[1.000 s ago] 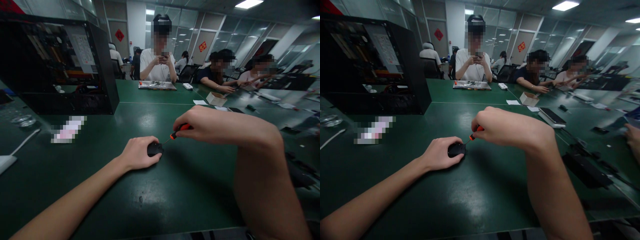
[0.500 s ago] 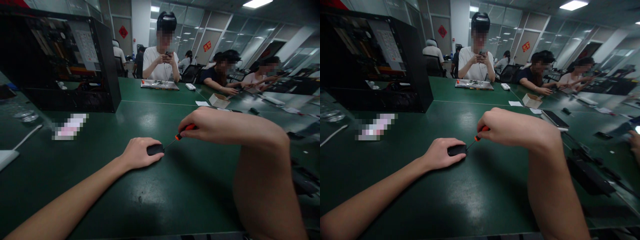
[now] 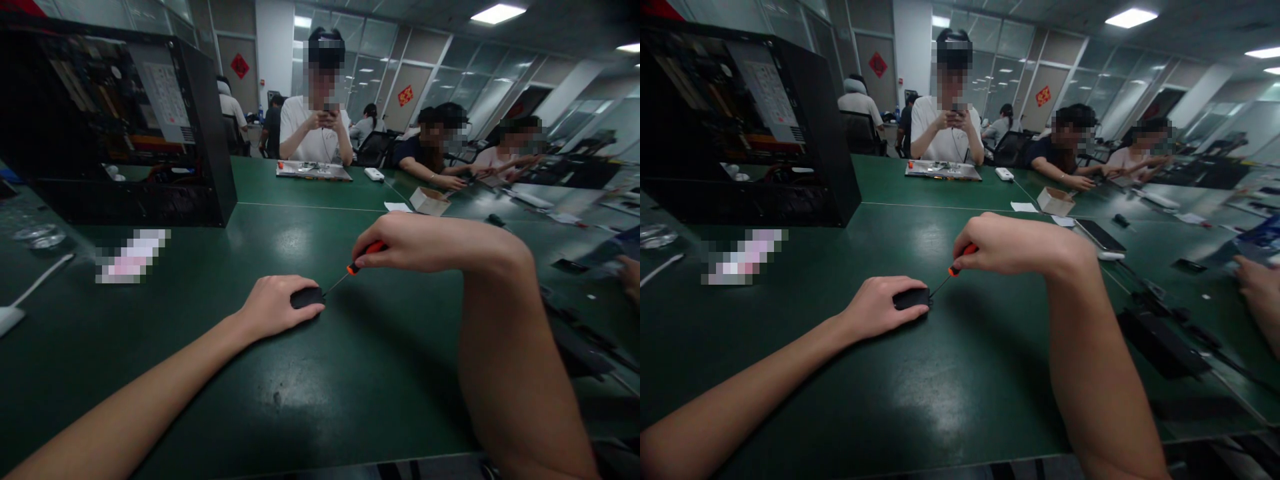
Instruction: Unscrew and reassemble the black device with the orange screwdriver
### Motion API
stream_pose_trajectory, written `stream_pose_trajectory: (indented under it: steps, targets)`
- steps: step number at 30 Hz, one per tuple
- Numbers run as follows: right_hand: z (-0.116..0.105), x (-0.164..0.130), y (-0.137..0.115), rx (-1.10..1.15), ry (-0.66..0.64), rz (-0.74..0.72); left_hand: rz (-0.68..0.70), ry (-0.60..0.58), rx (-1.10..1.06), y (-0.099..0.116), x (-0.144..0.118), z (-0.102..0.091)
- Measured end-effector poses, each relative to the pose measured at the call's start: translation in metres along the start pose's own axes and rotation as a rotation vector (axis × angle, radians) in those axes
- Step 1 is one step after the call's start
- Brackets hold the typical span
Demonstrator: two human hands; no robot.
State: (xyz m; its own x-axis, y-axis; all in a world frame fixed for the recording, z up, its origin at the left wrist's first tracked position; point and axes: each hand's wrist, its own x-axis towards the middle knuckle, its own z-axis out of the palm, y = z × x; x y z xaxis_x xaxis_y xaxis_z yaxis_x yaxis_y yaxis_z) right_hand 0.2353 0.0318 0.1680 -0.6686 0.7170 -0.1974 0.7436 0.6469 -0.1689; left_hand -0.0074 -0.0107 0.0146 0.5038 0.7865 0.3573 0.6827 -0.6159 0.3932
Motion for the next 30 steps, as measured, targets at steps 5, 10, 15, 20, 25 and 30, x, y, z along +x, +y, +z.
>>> stream_pose_trajectory:
  steps: [5, 10, 15, 20, 25, 30]
  targets:
    - [-0.001, -0.002, 0.001, 0.028, -0.001, -0.015, 0.005, -0.013, -0.002, -0.002, 0.000, 0.001]
    - [0.002, 0.009, 0.009, 0.042, 0.002, 0.013, 0.017, -0.005, 0.007, -0.003, 0.001, 0.002]
    - [0.049, 0.024, 0.037, 0.007, 0.209, 0.167, 0.035, 0.000, 0.041, -0.003, 0.002, 0.003]
    - [0.118, 0.017, 0.061, 0.065, 0.423, 0.189, 0.050, 0.004, 0.056, -0.002, 0.002, 0.004]
    - [0.134, 0.015, 0.063, 0.038, 0.460, 0.202, 0.046, 0.015, 0.089, -0.002, 0.002, 0.004]
    - [0.135, 0.020, 0.064, 0.031, 0.443, 0.191, 0.063, 0.011, 0.115, -0.003, 0.002, 0.005]
